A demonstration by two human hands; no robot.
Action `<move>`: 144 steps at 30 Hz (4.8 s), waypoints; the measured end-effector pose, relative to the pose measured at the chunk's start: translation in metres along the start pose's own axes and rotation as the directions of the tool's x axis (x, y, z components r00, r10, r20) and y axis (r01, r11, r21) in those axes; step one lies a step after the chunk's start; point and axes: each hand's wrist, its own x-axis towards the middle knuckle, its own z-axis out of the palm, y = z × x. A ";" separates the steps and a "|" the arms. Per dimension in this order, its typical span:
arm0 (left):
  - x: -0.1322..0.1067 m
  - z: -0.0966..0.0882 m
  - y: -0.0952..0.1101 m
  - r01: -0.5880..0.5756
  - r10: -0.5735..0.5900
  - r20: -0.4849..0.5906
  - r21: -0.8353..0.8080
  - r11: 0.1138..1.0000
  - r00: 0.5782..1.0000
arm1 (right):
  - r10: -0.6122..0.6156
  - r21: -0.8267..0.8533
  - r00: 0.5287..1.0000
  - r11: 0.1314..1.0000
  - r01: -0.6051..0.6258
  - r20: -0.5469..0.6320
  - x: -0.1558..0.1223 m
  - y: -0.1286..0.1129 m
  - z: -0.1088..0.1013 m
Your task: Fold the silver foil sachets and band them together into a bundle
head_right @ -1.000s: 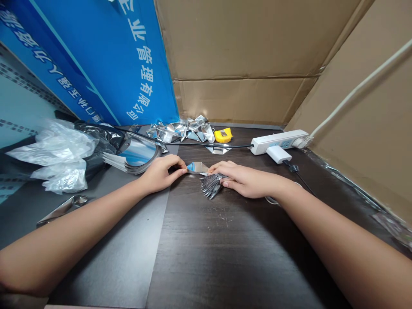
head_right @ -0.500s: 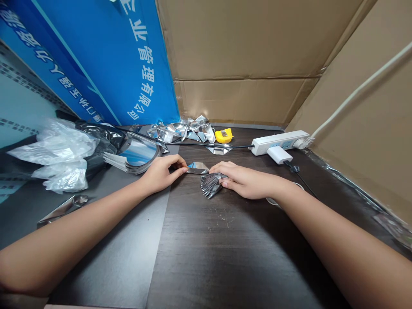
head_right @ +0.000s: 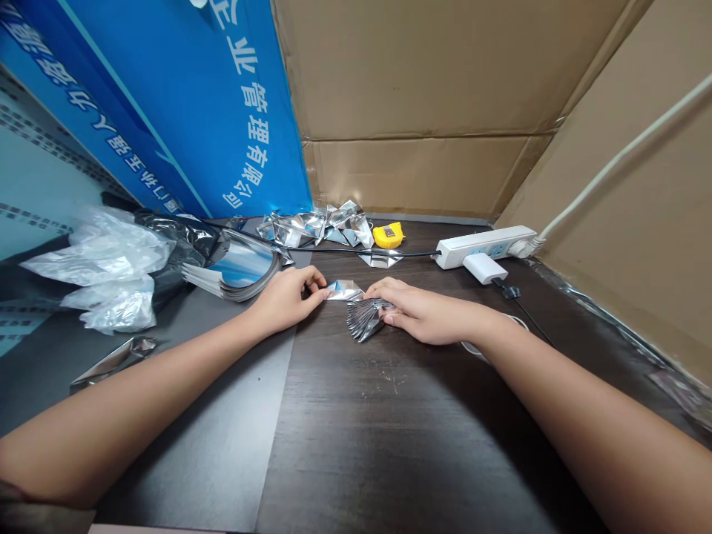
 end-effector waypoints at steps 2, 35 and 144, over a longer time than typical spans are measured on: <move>0.001 0.000 0.000 0.058 -0.058 0.008 -0.017 0.998 0.998 | 0.016 0.002 1.000 1.000 -0.016 0.003 0.000 -0.001 0.000; -0.008 0.006 0.006 -0.033 0.031 -0.012 -0.351 0.936 0.999 | -0.040 -0.021 0.982 0.999 0.037 -0.186 0.006 -0.005 0.022; 0.001 -0.009 0.013 -0.426 0.464 0.148 -0.227 0.876 0.874 | 0.014 -0.047 1.000 0.999 -0.015 -0.026 -0.011 -0.014 0.010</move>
